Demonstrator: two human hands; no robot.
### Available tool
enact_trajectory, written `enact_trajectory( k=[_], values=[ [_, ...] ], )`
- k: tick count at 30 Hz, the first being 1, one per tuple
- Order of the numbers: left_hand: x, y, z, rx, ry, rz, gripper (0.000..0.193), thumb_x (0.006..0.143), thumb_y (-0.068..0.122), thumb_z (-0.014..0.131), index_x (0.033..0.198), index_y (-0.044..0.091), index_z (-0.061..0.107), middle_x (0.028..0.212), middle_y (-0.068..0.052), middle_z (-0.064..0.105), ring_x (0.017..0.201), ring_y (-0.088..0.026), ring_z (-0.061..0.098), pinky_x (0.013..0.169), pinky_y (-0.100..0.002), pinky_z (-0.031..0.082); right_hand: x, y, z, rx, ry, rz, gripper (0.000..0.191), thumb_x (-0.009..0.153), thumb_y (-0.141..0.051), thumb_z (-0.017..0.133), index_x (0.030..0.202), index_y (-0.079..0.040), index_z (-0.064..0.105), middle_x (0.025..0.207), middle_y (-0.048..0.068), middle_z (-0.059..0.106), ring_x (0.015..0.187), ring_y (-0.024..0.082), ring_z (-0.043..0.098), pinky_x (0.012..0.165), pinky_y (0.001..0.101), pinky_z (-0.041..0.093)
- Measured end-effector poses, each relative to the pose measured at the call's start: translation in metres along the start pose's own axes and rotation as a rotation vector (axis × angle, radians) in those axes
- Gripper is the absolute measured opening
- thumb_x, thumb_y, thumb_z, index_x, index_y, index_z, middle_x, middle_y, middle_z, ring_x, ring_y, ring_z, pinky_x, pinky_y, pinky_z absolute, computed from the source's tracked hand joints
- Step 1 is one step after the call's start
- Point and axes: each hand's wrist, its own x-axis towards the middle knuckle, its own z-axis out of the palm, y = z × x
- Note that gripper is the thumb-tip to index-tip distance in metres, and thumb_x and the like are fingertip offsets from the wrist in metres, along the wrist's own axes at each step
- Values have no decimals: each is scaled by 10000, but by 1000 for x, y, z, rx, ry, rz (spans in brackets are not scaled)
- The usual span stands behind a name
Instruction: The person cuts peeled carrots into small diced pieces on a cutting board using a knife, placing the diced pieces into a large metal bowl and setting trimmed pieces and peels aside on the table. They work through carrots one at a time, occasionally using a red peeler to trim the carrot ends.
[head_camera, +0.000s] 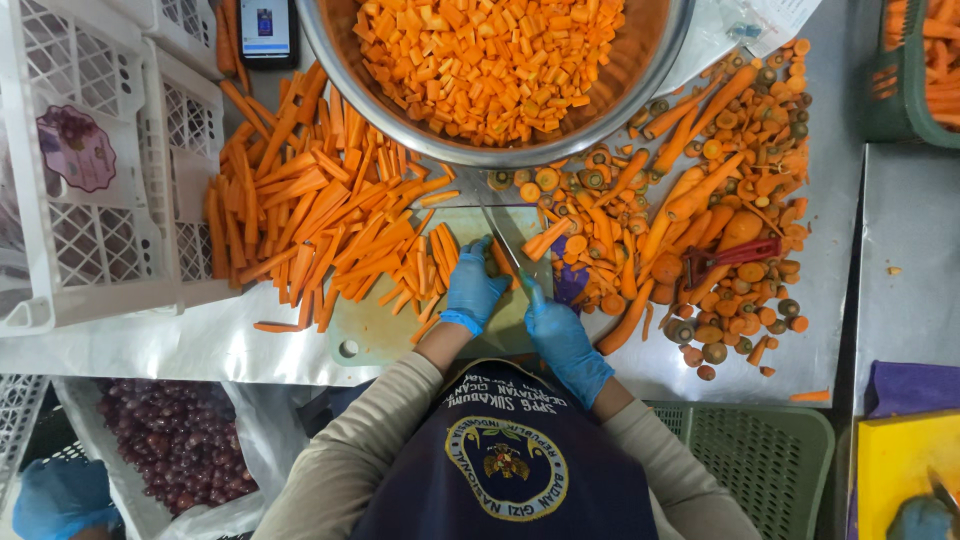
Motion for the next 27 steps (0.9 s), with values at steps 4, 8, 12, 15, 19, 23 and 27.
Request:
enact_trajectory(
  k=[4,8,12,15,19,23,27],
  values=[
    [-2,0,1,-58,-33,-51,843,685,94,859,1451,38,513,1188,-193,658,995,-350,698,851,-415,575,2,3,7,36,13,-7,599,888,-95,610,1423,136,472,631,154,552,527,317,560,502,474,455],
    [0,-2,3,-54,-76,-115,854,710,80,830,1495,54,495,1088,-174,704,889,-307,734,784,-402,589,12,12,7,-58,3,-126,443,891,-87,604,1293,75,506,646,140,547,558,308,563,530,473,461],
    [5,-3,6,55,-86,-70,866,711,81,823,1496,28,462,1115,-191,691,873,-325,717,782,-416,581,29,14,7,-59,-54,-85,455,872,-110,623,1254,112,515,626,140,551,530,311,565,501,471,463],
    [6,-2,6,123,-49,4,838,734,80,823,1496,22,478,1128,-211,687,921,-379,688,782,-446,569,39,1,13,13,39,-9,560,854,-81,621,1357,149,534,601,138,553,493,307,563,471,459,467],
    [4,0,2,29,-33,14,821,721,63,810,1477,29,492,1139,-212,687,933,-381,689,791,-442,569,39,-4,13,-102,108,-132,555,876,-69,621,1359,179,509,615,139,542,530,299,573,485,454,470],
    [-1,2,-3,-130,-35,-13,812,723,22,771,1485,43,492,1145,-179,696,921,-301,730,795,-390,601,28,0,5,-57,41,-81,485,956,-99,622,1363,117,471,632,166,558,507,318,566,478,483,462],
    [-4,0,-3,-109,-40,-54,826,703,-12,778,1478,48,500,1111,-165,698,849,-274,728,758,-376,602,8,-14,-3,134,72,86,563,932,-86,600,1445,98,459,625,192,558,508,343,575,492,490,466]
  ],
)
